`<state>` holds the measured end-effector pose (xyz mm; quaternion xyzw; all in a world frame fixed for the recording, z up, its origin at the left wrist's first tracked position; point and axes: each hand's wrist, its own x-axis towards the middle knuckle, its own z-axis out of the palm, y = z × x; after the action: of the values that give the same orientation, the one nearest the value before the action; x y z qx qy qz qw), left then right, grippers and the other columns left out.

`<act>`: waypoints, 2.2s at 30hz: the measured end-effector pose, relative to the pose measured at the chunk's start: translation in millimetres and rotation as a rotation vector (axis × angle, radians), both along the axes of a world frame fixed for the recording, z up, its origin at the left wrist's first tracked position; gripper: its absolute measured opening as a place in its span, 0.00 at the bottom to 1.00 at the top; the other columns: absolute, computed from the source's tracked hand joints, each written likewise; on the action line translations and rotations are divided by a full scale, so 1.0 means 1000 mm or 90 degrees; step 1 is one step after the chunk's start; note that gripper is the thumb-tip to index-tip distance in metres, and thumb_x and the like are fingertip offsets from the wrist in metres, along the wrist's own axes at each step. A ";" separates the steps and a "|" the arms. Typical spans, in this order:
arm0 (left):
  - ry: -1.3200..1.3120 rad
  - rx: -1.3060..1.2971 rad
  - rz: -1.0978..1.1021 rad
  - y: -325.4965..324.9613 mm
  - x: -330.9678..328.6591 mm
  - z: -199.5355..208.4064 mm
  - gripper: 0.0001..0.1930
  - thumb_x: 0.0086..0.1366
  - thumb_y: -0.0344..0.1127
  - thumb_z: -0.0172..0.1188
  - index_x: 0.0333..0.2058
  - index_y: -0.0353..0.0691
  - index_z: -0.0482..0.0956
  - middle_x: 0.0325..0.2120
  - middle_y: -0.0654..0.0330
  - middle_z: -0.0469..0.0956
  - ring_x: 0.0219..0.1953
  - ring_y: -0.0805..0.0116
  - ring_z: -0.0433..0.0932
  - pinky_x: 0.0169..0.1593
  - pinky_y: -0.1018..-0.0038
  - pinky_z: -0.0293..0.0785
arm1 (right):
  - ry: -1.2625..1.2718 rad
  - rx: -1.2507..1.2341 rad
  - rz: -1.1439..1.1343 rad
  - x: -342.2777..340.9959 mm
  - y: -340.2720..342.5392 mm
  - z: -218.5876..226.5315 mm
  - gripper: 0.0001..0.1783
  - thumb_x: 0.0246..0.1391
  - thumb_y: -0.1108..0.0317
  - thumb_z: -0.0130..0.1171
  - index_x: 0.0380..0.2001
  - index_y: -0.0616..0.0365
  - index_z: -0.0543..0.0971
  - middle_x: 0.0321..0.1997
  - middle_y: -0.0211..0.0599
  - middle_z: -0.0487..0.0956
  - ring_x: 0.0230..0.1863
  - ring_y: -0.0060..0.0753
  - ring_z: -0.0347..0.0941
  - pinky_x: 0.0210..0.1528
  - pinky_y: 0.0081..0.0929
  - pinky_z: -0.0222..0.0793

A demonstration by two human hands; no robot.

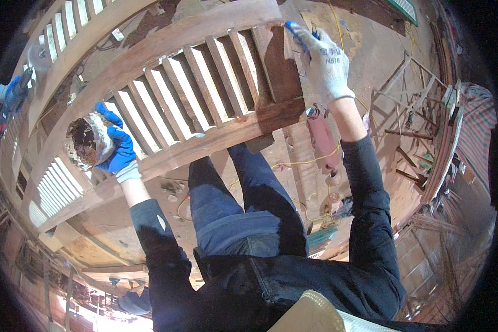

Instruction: The person applies a dark wood finish to a wooden slatted structure using a small brush and a container of finish. They repeatedly dip the brush into the container and apply the finish to the slats and frame.

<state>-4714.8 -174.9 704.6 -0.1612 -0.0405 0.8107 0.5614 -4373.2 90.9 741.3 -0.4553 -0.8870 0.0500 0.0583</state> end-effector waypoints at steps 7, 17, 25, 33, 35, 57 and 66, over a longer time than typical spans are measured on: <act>0.020 0.003 -0.009 0.001 -0.003 -0.006 0.45 0.52 0.45 0.67 0.67 0.47 0.55 0.65 0.51 0.58 0.64 0.50 0.59 0.56 0.47 0.69 | -0.018 -0.026 0.010 0.011 -0.008 -0.004 0.16 0.57 0.62 0.55 0.49 0.33 0.77 0.32 0.36 0.74 0.31 0.45 0.78 0.31 0.41 0.74; 0.023 -0.014 -0.018 0.003 -0.003 -0.001 0.40 0.56 0.45 0.62 0.66 0.47 0.57 0.65 0.50 0.58 0.64 0.51 0.59 0.54 0.51 0.71 | 0.003 -0.011 0.030 -0.004 -0.005 0.006 0.15 0.57 0.64 0.54 0.47 0.37 0.78 0.31 0.38 0.75 0.30 0.45 0.78 0.31 0.40 0.74; 0.041 -0.019 -0.012 0.001 -0.005 -0.004 0.42 0.55 0.44 0.63 0.67 0.47 0.54 0.66 0.52 0.58 0.63 0.52 0.60 0.55 0.50 0.71 | -0.010 -0.035 0.041 -0.014 -0.011 0.005 0.18 0.55 0.65 0.54 0.49 0.35 0.78 0.33 0.37 0.76 0.29 0.45 0.78 0.29 0.41 0.75; 0.038 -0.039 0.002 0.002 -0.005 -0.005 0.44 0.53 0.43 0.65 0.66 0.45 0.55 0.65 0.50 0.60 0.62 0.50 0.61 0.54 0.50 0.72 | -0.006 0.005 0.098 -0.015 -0.019 -0.013 0.22 0.52 0.69 0.55 0.51 0.34 0.77 0.31 0.35 0.74 0.26 0.43 0.77 0.26 0.39 0.73; 0.066 -0.050 0.007 -0.003 -0.009 -0.007 0.44 0.53 0.43 0.65 0.66 0.44 0.55 0.64 0.50 0.61 0.62 0.49 0.61 0.53 0.50 0.73 | 0.008 -0.022 0.091 -0.016 -0.018 -0.006 0.22 0.52 0.69 0.55 0.51 0.33 0.77 0.31 0.35 0.74 0.26 0.43 0.77 0.26 0.38 0.74; 0.053 -0.011 -0.013 -0.003 -0.009 -0.012 0.41 0.55 0.45 0.64 0.66 0.47 0.57 0.66 0.51 0.58 0.62 0.45 0.61 0.55 0.49 0.72 | -0.020 -0.001 0.074 -0.029 -0.009 -0.005 0.22 0.53 0.67 0.55 0.51 0.33 0.77 0.32 0.37 0.75 0.27 0.44 0.78 0.27 0.39 0.74; 0.028 -0.009 -0.009 -0.004 -0.010 -0.012 0.42 0.56 0.44 0.62 0.67 0.47 0.53 0.66 0.53 0.58 0.63 0.51 0.61 0.55 0.47 0.71 | -0.067 0.002 0.022 -0.026 -0.001 0.009 0.20 0.54 0.67 0.55 0.50 0.33 0.78 0.34 0.38 0.76 0.31 0.45 0.78 0.30 0.42 0.74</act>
<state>-4724.7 -178.5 693.0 -0.1475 -0.0211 0.8102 0.5668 -4399.0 90.1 750.2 -0.4417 -0.8967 0.0256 0.0119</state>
